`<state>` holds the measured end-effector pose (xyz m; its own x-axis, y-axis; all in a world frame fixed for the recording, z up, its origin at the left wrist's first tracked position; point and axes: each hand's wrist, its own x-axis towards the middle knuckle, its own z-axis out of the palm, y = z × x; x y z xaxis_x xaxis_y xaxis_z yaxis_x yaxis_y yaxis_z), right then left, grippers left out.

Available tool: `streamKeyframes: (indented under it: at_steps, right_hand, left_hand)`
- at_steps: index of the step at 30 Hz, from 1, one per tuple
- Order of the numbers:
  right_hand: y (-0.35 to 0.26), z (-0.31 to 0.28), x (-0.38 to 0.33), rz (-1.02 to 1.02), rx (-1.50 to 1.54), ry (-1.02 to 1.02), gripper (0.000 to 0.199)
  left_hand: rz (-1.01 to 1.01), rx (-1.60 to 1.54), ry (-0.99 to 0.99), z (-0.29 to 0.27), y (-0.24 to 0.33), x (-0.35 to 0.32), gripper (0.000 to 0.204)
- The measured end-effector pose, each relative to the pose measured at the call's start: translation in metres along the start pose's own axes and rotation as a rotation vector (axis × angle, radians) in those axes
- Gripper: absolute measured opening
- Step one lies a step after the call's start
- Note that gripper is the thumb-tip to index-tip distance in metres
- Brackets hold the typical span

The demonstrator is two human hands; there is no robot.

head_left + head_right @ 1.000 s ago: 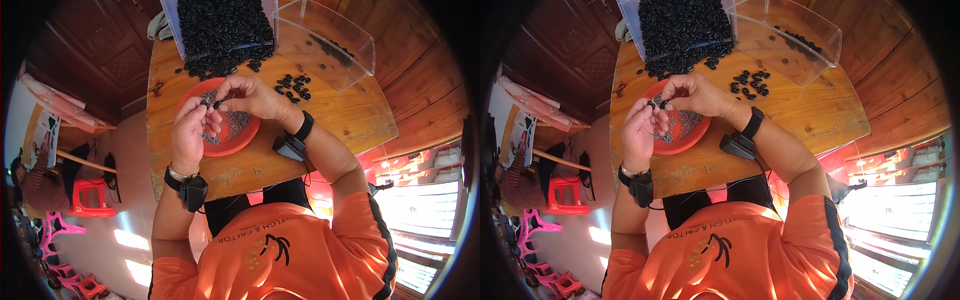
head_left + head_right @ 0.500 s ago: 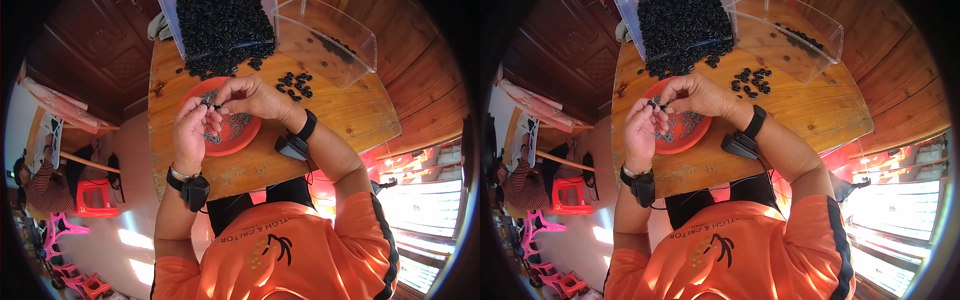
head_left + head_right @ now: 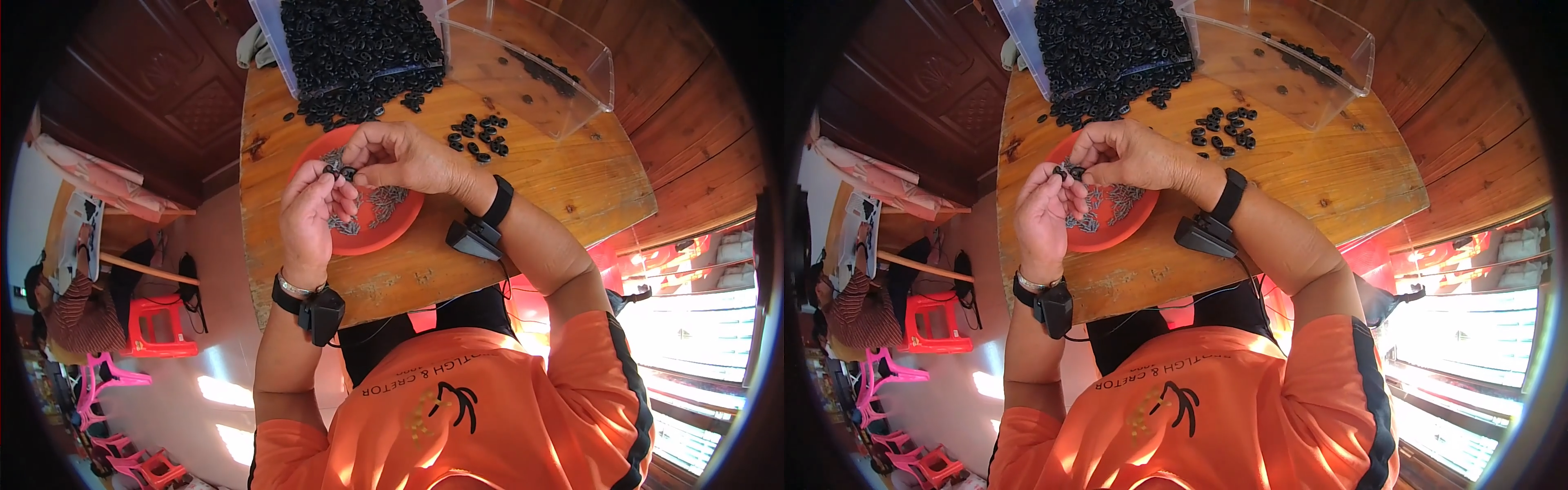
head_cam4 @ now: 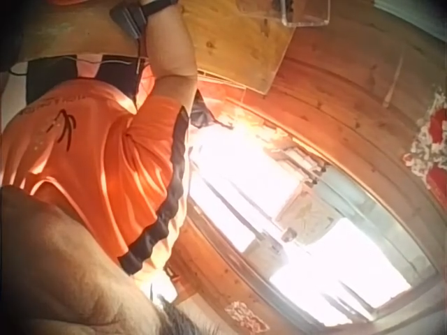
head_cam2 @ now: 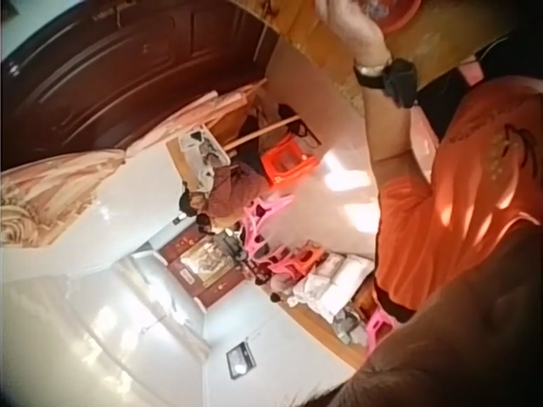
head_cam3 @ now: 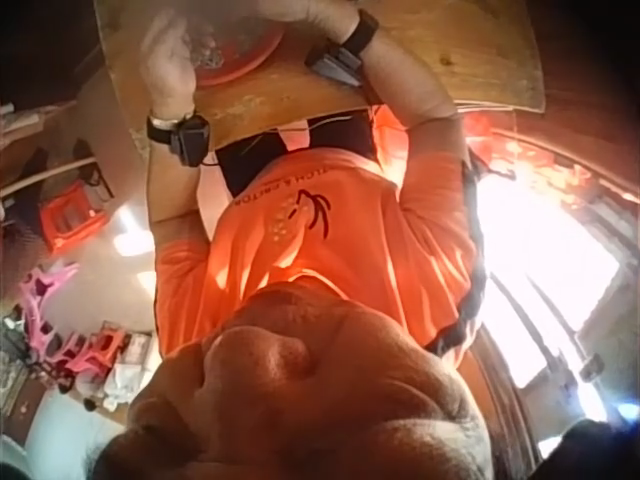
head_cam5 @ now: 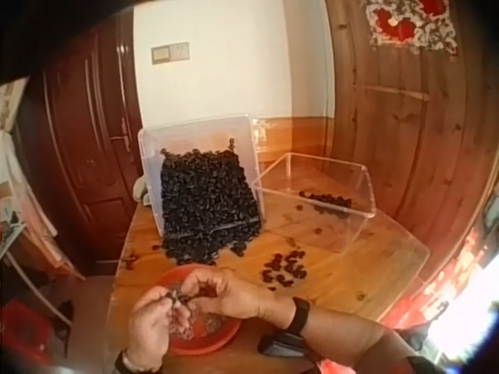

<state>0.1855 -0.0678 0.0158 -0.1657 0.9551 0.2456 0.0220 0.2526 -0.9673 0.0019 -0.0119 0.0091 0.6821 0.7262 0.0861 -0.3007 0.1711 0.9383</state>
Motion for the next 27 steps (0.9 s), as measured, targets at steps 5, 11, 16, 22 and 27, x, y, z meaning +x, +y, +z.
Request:
streamKeyframes:
  at_steps: [5, 11, 16, 22, 27]
  right_hand:
    - [0.0017, -0.0014, 0.0, 0.003, -0.004, 0.03, 0.02]
    - [-0.0002, -0.0042, 0.0022, 0.014, 0.146, 0.14, 0.015]
    - [0.0005, -0.0027, 0.0023, 0.003, 0.149, 0.171, 0.013]
    - [-0.0002, -0.0024, 0.0014, -0.033, 0.082, 0.155, 0.014]
    - [-0.0025, -0.0001, 0.0007, -0.057, 0.011, 0.18, 0.014]
  left_hand:
    - [0.013, 0.003, 0.008, 0.0045, 0.0016, -0.0004, 0.016]
    - [-0.018, 0.093, 0.108, 0.007, -0.0021, -0.0016, 0.017]
    - [-0.018, 0.114, 0.141, 0.0071, -0.0035, -0.0015, 0.015]
    - [-0.015, 0.129, 0.174, 0.0076, -0.0057, -0.0014, 0.011]
    - [-0.005, 0.18, 0.165, 0.0059, -0.0063, -0.0016, 0.011]
